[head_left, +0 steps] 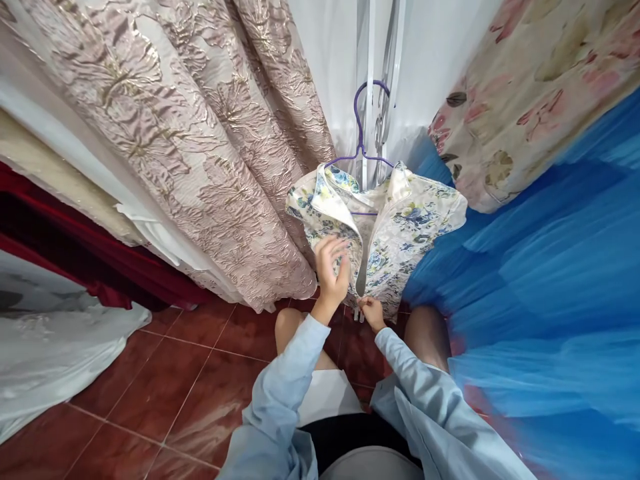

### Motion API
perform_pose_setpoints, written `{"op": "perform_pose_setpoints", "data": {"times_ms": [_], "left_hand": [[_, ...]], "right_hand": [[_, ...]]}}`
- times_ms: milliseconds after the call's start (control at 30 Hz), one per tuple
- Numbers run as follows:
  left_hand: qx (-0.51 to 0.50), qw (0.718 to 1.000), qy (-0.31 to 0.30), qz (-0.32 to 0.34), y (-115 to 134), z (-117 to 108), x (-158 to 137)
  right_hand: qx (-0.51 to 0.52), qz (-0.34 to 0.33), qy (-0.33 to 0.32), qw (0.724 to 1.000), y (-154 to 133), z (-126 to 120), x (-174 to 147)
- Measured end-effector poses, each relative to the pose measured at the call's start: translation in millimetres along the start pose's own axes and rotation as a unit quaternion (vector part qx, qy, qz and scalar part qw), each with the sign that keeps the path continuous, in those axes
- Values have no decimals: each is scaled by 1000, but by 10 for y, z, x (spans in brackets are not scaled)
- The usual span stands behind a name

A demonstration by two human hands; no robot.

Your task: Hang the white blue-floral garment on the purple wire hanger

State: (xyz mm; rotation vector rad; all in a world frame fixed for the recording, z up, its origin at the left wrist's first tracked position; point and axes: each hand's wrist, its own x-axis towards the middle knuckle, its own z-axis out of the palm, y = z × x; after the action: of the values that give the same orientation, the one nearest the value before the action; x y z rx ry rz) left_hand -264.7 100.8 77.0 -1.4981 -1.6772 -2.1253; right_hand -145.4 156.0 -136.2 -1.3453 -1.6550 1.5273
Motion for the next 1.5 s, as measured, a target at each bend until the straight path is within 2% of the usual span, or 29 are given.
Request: {"op": "perform_pose_setpoints", "data": {"times_ms": [33,67,100,133,200,267,433,533,633,767,867,1000,1167,1367,1433,1500], "left_hand": [[27,997,51,-48,-224,-92,-296],[61,990,64,-109,-449,-181,-604],[100,979,31,-173,-658,-258,-904],[131,964,-48,-227,-841,-320,-1179],[135,949,-126,-256,-1103,-385,-1600],[135,940,-169,-265,-1226,-378,-1822],[154,930,-204,-264,-1251,-307,-1846],[172,928,-206,-259,-1222,-310,-1880],[189,925,-201,-262,-1143,-274,-2032],[212,917,-198,-273,-1018,-167,-2203],[228,908,-221,-272,-969,-121,-2232],[245,890,-283,-261,-917,-74,-2238],[262,865,-357,-237,-807,20,-2241],[262,847,-409,-215,-636,71,-2238],[258,845,-417,-214,-579,75,-2259],[253,845,-418,-217,-536,63,-2281]], "right_hand": [[17,4,-8,1000,33,24,-51],[32,10,-15,999,56,51,-93],[47,16,-22,999,68,82,-125],[61,22,-27,998,68,117,-147],[88,36,-38,995,38,197,-171],[110,49,-52,991,-18,278,-187],[136,82,-85,984,-159,369,-247],[128,98,-107,981,-192,317,-287],[107,121,-121,979,-204,235,-353],[103,141,-100,980,-275,163,-504],[127,119,-66,982,-462,129,-598],[181,43,-8,982,-975,24,-583],[237,-73,44,968,-1933,-222,-408],[265,-200,59,941,-3232,-491,-247],[280,-225,60,931,-3559,-536,-220],[289,-221,54,930,-3749,-559,-213]]}}
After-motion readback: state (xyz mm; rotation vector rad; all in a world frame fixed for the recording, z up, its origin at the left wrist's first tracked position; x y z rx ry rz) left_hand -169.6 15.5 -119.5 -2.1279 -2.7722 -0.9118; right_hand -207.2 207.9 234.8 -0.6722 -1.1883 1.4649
